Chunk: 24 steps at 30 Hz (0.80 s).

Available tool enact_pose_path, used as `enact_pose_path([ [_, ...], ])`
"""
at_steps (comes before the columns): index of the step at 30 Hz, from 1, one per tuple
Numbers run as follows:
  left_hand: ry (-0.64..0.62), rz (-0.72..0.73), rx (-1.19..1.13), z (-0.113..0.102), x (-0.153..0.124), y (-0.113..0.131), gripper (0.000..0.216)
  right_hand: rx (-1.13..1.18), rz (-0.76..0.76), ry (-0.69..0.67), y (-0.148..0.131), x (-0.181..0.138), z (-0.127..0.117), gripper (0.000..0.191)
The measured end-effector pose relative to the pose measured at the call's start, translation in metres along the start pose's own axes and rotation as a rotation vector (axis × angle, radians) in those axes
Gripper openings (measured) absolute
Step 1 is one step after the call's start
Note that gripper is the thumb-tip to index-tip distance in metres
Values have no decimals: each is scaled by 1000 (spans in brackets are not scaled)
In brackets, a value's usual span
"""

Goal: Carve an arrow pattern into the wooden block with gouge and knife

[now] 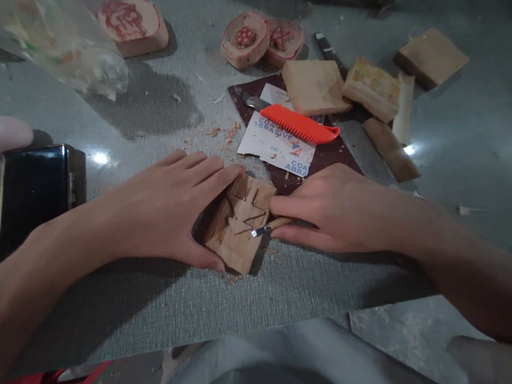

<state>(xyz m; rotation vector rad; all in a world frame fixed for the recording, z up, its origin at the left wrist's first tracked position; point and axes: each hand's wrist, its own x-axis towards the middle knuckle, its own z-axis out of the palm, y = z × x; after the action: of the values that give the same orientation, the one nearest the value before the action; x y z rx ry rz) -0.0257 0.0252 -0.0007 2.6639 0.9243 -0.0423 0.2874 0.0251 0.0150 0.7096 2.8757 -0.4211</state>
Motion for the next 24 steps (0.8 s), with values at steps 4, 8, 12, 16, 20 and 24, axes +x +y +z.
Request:
enact_pose_path([
  [4, -9, 13, 29, 0, 0, 0, 135, 10, 5, -6, 0, 0, 0, 37],
  [8, -13, 21, 58, -1, 0, 0, 137, 7, -2, 4, 1, 0, 1, 37],
  [12, -10, 28, 60, 0, 0, 0, 137, 0, -2, -2, 0, -1, 1, 36],
  [16, -4, 40, 80, 2, -1, 0, 141, 10, 3, -14, 0, -1, 0, 36],
  [20, 21, 62, 92, 3, -1, -1, 141, 17, 0, -6, 1, -1, 0, 36],
  [24, 21, 74, 108, 3, -1, -1, 141, 9, -7, 1, 1, -1, 1, 36],
])
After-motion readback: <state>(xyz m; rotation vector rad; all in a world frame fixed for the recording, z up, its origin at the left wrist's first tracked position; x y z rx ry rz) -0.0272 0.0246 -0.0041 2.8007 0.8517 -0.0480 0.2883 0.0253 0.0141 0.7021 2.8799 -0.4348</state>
